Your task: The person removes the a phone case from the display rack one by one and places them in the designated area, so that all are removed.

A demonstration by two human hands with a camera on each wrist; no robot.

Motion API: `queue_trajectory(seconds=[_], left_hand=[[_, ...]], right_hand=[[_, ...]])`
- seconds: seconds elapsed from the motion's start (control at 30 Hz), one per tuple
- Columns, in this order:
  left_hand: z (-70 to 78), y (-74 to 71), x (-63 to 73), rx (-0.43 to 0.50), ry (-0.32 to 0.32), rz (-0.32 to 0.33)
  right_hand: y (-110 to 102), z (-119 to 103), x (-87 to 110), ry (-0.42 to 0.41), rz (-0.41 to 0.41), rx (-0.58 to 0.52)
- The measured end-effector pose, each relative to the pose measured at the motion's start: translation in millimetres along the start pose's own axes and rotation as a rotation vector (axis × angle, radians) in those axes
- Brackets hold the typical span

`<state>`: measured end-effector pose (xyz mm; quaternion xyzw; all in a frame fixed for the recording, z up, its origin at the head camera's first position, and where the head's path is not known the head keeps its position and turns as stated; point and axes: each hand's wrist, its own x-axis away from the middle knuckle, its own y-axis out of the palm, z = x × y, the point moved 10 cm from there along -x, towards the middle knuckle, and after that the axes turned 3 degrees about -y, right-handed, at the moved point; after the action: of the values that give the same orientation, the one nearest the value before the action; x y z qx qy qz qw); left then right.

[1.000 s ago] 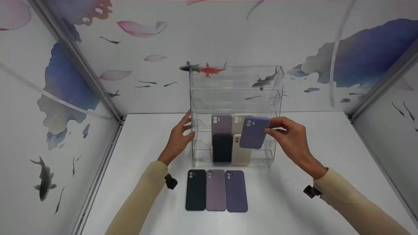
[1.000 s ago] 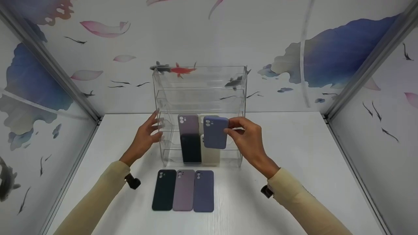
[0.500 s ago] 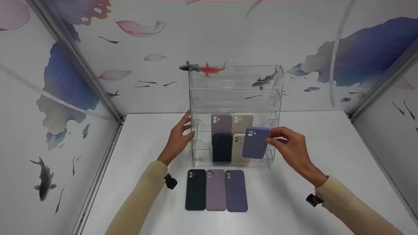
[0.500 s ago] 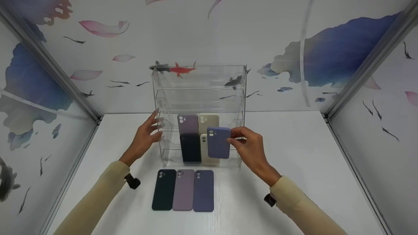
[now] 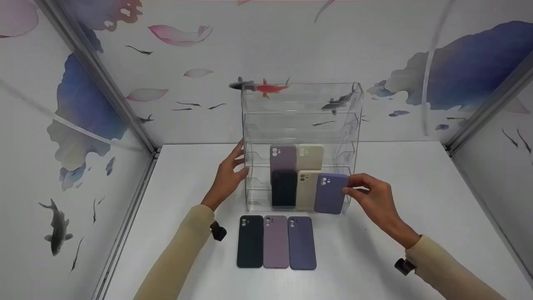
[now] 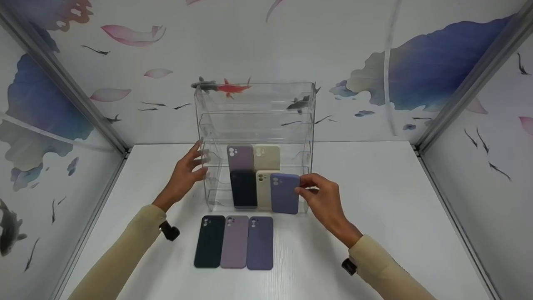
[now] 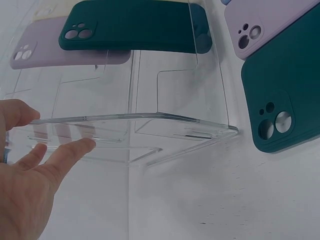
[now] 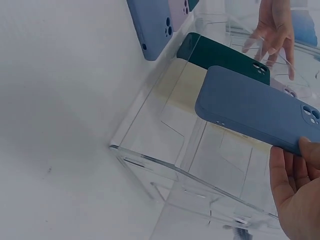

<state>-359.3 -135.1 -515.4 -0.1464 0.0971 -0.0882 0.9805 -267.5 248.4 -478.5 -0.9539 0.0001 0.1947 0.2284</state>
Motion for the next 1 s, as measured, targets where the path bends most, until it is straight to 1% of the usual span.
queue_trajectory(seconds=[0.13, 0.37, 0.7, 0.87, 1.0], left_hand=[[-0.6, 0.6, -0.6, -0.005, -0.005, -0.003], [-1.6, 0.6, -0.3, 0.012, -0.015, 0.000], [-1.7, 0.7, -1.5, 0.014, -0.016, 0.005], [-0.2, 0.5, -1.7, 0.013, -0.012, 0.005], [-1.4, 1.0, -1.3, 0.016, -0.021, -0.002]], right_hand=[[2.0, 7.5, 6.8, 0.026, -0.005, 0.016], [8.5, 18.6, 16.2, 0.051, -0.032, 0.002], [12.2, 35.2, 30.9, 0.131, -0.072, 0.033], [13.2, 42.3, 38.5, 0.166, -0.082, 0.041], [14.2, 46.8, 45.4, 0.181, -0.082, 0.028]])
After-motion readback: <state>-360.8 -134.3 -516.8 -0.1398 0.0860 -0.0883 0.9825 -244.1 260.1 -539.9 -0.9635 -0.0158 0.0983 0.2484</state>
